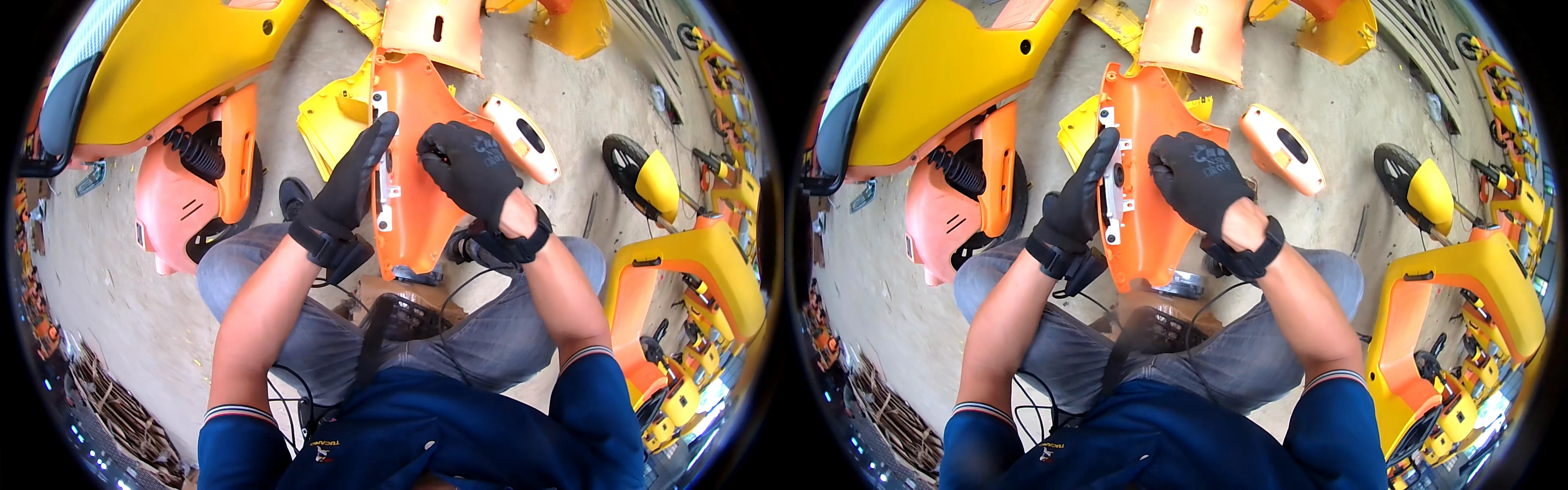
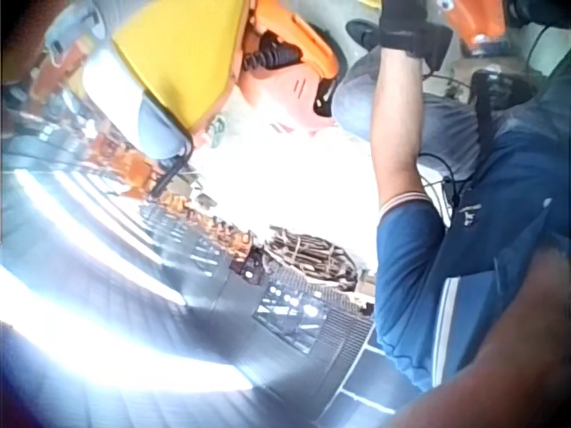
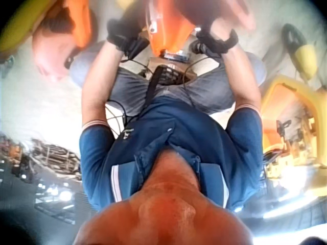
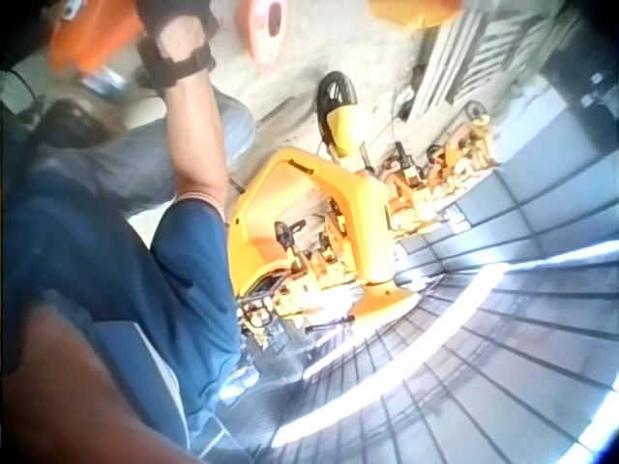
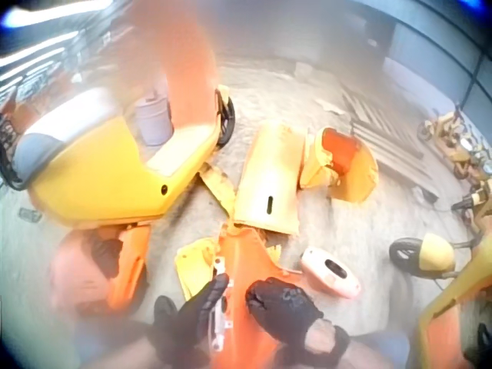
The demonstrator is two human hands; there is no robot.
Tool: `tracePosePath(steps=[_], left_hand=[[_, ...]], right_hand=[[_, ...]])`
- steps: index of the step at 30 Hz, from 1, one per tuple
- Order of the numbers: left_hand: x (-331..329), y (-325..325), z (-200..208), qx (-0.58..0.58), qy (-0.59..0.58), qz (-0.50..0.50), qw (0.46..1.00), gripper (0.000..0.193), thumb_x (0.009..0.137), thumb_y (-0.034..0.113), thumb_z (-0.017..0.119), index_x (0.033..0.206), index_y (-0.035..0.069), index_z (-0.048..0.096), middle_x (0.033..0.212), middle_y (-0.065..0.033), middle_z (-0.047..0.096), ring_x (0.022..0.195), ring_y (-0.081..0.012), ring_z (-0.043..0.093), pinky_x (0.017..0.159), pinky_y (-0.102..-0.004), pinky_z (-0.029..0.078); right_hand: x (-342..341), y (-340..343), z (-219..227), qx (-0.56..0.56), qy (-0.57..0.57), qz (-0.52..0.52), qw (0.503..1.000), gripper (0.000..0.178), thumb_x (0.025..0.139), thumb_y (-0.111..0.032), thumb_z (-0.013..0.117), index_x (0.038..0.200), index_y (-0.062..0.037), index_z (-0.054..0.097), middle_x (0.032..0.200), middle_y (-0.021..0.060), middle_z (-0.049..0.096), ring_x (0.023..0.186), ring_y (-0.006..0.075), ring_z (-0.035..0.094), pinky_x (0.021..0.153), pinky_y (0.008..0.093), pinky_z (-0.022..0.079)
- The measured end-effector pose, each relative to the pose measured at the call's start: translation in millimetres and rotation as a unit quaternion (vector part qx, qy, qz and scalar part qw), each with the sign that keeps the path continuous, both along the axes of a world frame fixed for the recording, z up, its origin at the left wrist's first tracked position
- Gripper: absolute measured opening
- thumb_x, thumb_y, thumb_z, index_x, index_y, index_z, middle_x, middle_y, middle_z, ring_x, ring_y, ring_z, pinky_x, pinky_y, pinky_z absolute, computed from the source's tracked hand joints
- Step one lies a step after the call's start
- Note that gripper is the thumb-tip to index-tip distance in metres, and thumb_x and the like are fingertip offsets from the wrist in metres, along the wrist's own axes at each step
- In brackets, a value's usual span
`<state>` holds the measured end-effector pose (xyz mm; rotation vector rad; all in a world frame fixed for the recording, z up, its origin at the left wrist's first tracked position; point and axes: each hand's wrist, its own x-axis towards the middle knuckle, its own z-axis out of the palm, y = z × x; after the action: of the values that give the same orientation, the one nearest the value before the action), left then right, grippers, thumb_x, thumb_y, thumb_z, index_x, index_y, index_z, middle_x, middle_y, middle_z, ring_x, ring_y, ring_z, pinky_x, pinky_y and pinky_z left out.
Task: The person is sitting on the floor assembling scooter body panels. They use a screwdriver to tighten screws into an orange plastic panel, then pick up a yellow and pink panel to inspect it and mark a spot with a pen.
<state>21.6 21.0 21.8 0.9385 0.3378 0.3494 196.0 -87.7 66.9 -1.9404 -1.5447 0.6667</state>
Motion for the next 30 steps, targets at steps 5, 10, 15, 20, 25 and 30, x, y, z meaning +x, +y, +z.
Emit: tracePosePath(steps=[5, 10, 15, 20, 25, 30], left_hand=[[3.9, -9.3, 12.5, -0.016, 0.077, 0.004, 0.997, 0.05, 0.107, 0.024, 0.043, 0.152, 0.006, 0.034, 0.151, -0.0046, 0.039, 0.136, -0.0129, 0.041, 0.114, -0.0301, 0.031], [12.0, -7.7, 13.3, -0.132, 0.107, 0.022, 0.985, 0.053, 0.105, 0.034, 0.049, 0.149, 0.006, 0.039, 0.14, -0.0032, 0.052, 0.123, -0.0115, 0.052, 0.107, -0.0289, 0.041], [10.7, -8.9, 10.8, -0.138, 0.074, 0.037, 0.987, 0.044, 0.105, 0.033, 0.049, 0.139, 0.005, 0.048, 0.129, -0.0025, 0.057, 0.117, -0.0087, 0.055, 0.101, -0.0272, 0.044], [10.3, -9.2, 6.5, -0.124, 0.112, 0.032, 0.985, 0.045, 0.106, 0.03, 0.048, 0.142, 0.004, 0.045, 0.133, -0.0026, 0.054, 0.12, -0.0088, 0.053, 0.103, -0.0264, 0.043], [7.5, -8.5, 3.2, -0.109, 0.102, 0.023, 0.989, 0.044, 0.106, 0.03, 0.047, 0.141, 0.004, 0.046, 0.132, -0.0021, 0.053, 0.119, -0.0079, 0.051, 0.103, -0.0254, 0.042], [8.6, -12.3, 7.6, -0.071, 0.095, 0.033, 0.992, 0.039, 0.107, 0.03, 0.046, 0.137, 0.005, 0.049, 0.119, 0.0003, 0.055, 0.109, -0.0059, 0.053, 0.097, -0.0236, 0.044]], right_hand=[[0.8, 7.5, -18.9, -0.009, -0.013, -0.014, 1.0, 0.01, 0.087, -0.012, 0.058, 0.092, -0.0046, 0.062, 0.083, 0.0174, 0.063, 0.081, 0.0353, 0.062, 0.072, 0.0439, 0.049], [1.9, 11.3, -13.4, -0.025, 0.048, -0.055, 0.997, 0.012, 0.088, -0.014, 0.057, 0.094, -0.0047, 0.062, 0.087, 0.019, 0.064, 0.085, 0.0372, 0.062, 0.076, 0.0447, 0.05], [0.3, 10.6, -6.6, 0.046, 0.077, -0.086, 0.992, 0.011, 0.089, -0.013, 0.057, 0.094, -0.0054, 0.062, 0.09, 0.0177, 0.063, 0.088, 0.0362, 0.062, 0.078, 0.0435, 0.049], [-4.6, 13.0, -14.0, 0.075, 0.009, -0.086, 0.993, 0.009, 0.087, -0.011, 0.061, 0.093, -0.0044, 0.063, 0.084, 0.0131, 0.064, 0.076, 0.03, 0.063, 0.069, 0.0394, 0.05], [-5.8, 13.1, -13.3, 0.066, 0.002, -0.084, 0.994, 0.009, 0.087, -0.01, 0.061, 0.094, -0.0047, 0.063, 0.085, 0.0136, 0.064, 0.08, 0.0317, 0.063, 0.072, 0.0408, 0.05], [-7.1, 12.2, -12.9, 0.071, -0.016, -0.073, 0.995, 0.012, 0.087, -0.009, 0.062, 0.097, -0.0045, 0.063, 0.087, 0.0148, 0.064, 0.081, 0.033, 0.063, 0.073, 0.0415, 0.05]])
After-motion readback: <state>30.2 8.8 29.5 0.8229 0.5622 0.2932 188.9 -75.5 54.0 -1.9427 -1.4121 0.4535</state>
